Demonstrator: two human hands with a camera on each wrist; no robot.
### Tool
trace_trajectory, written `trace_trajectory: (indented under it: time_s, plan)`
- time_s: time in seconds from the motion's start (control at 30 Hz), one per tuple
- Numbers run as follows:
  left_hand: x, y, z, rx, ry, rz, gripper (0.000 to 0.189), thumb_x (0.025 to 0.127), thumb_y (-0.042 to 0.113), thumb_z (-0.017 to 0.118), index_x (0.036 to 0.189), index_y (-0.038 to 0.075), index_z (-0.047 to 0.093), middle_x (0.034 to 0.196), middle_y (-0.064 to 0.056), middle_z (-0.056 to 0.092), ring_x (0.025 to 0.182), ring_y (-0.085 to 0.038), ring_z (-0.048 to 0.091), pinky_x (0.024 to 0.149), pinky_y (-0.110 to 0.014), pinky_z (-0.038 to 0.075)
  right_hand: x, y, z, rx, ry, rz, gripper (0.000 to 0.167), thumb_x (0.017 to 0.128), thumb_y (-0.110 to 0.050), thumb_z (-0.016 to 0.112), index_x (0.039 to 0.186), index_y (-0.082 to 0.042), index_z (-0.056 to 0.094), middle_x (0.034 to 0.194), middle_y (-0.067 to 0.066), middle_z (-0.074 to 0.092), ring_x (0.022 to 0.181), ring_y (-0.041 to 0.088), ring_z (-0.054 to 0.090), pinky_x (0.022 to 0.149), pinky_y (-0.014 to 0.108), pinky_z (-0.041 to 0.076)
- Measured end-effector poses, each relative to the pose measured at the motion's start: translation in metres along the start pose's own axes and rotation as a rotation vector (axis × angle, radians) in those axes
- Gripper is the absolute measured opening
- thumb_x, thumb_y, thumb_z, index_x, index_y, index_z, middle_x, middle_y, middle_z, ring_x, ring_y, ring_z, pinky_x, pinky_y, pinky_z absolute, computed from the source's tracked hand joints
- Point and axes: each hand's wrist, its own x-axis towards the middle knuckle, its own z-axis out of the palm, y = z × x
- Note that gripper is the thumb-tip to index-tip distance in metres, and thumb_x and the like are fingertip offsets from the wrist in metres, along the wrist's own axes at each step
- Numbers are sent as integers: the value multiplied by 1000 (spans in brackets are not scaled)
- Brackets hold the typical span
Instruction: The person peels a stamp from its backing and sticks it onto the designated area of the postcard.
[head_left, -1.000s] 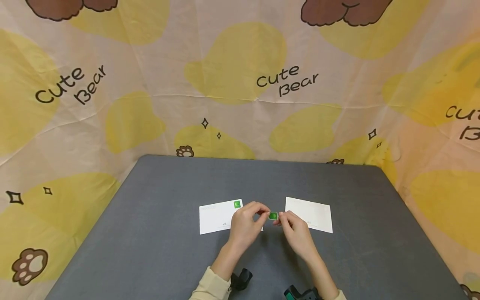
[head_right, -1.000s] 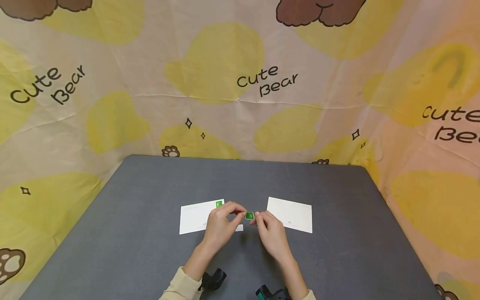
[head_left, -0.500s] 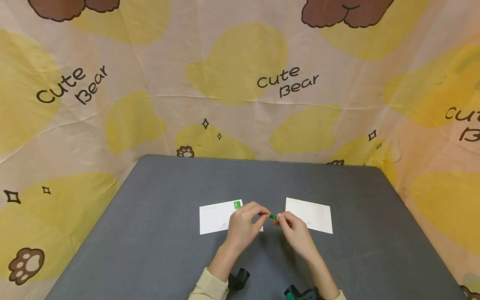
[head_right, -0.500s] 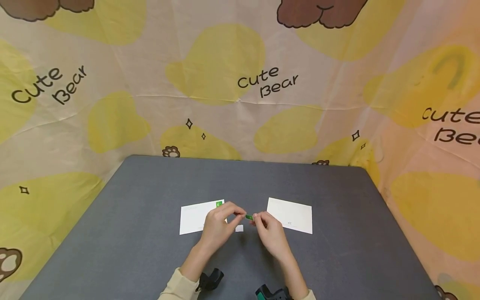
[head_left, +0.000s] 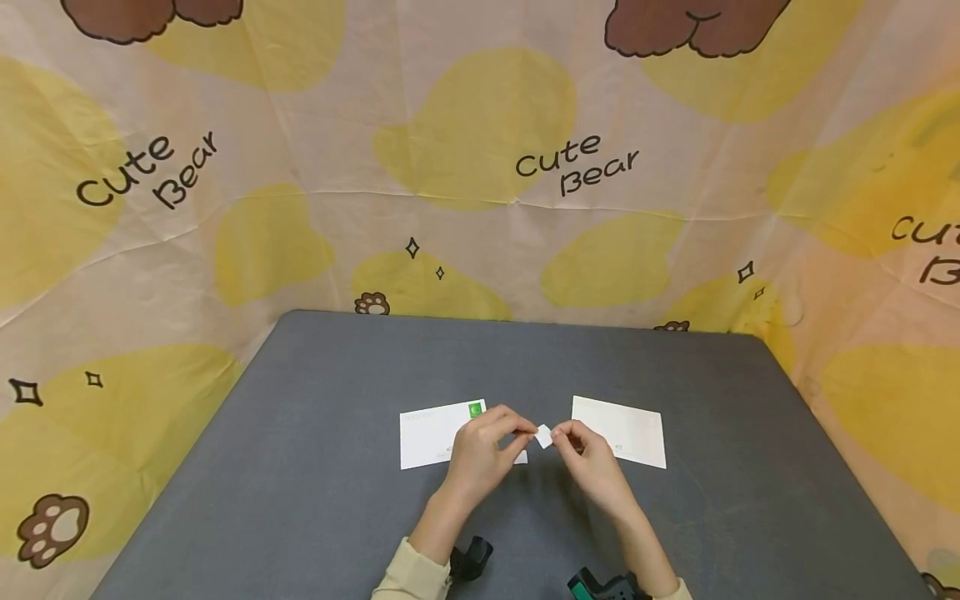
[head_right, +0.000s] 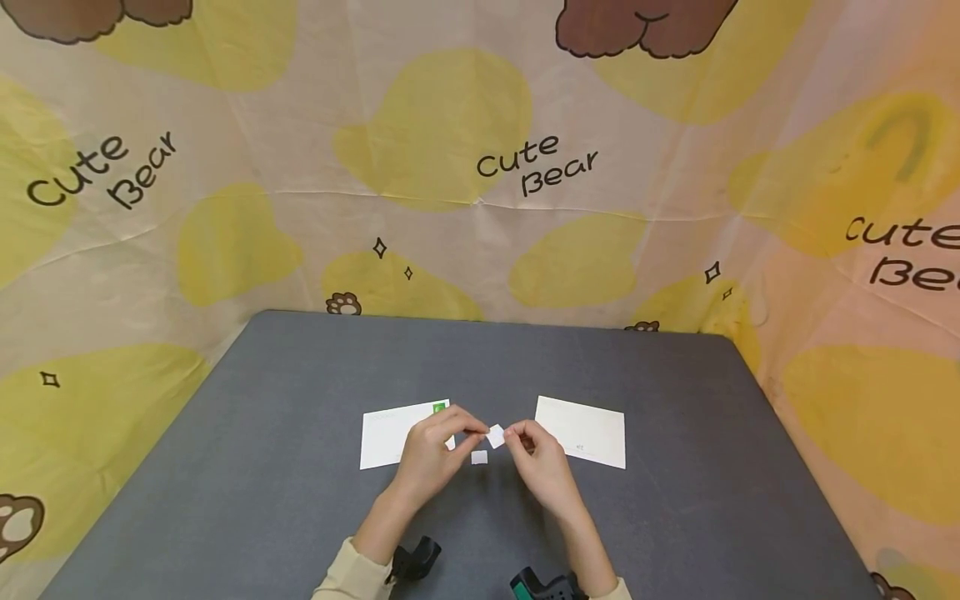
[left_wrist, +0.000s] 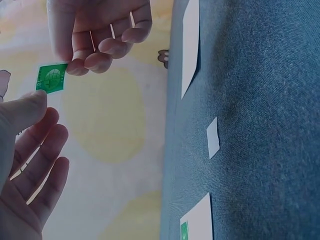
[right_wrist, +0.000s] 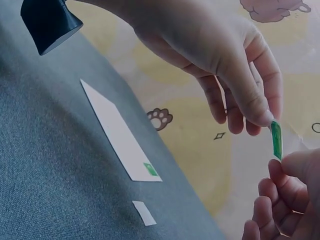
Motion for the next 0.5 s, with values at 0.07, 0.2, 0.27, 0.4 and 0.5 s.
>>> trace_trajectory:
  time_s: [0.07,0.2,0.27,0.4,0.5]
  plan:
    - [0,0,0,-17,-6,-8,11,74,11,77,81,19,72,76,11,64,69,-1,59,61,-15,46,0,-1,0,12,-8,10,12,91,-16,58,88,-5,62,77,6,57,68,9,47,62,23,39]
    - [-2,-2,0,-78,-4,-36,12,74,8,76,82,17,71,77,10,64,69,-1,59,62,-14,46,1,0,-1,36,-19,18,13,91,-15,57,87,-4,62,73,2,51,67,11,45,59,23,37]
    - [-2,-2,0,-108,2,-56,12,75,7,75,81,16,71,76,9,64,68,-1,58,62,-15,46,1,0,-1,48,-21,13,11,91,-14,57,87,-5,62,71,1,49,66,11,44,58,23,36]
    - [-3,-3,1,-157,-8,-135,6,79,9,71,80,15,71,75,9,64,68,0,58,63,-15,48,1,-1,-1,65,-18,-14,8,90,-11,57,86,-5,62,71,0,48,65,10,44,56,21,36]
    - [-4,-3,2,-191,-25,-199,3,82,13,68,80,14,70,75,8,65,69,0,59,64,-16,49,1,-2,0,66,-13,-30,7,90,-9,57,86,-6,61,71,-1,49,64,8,44,56,20,37]
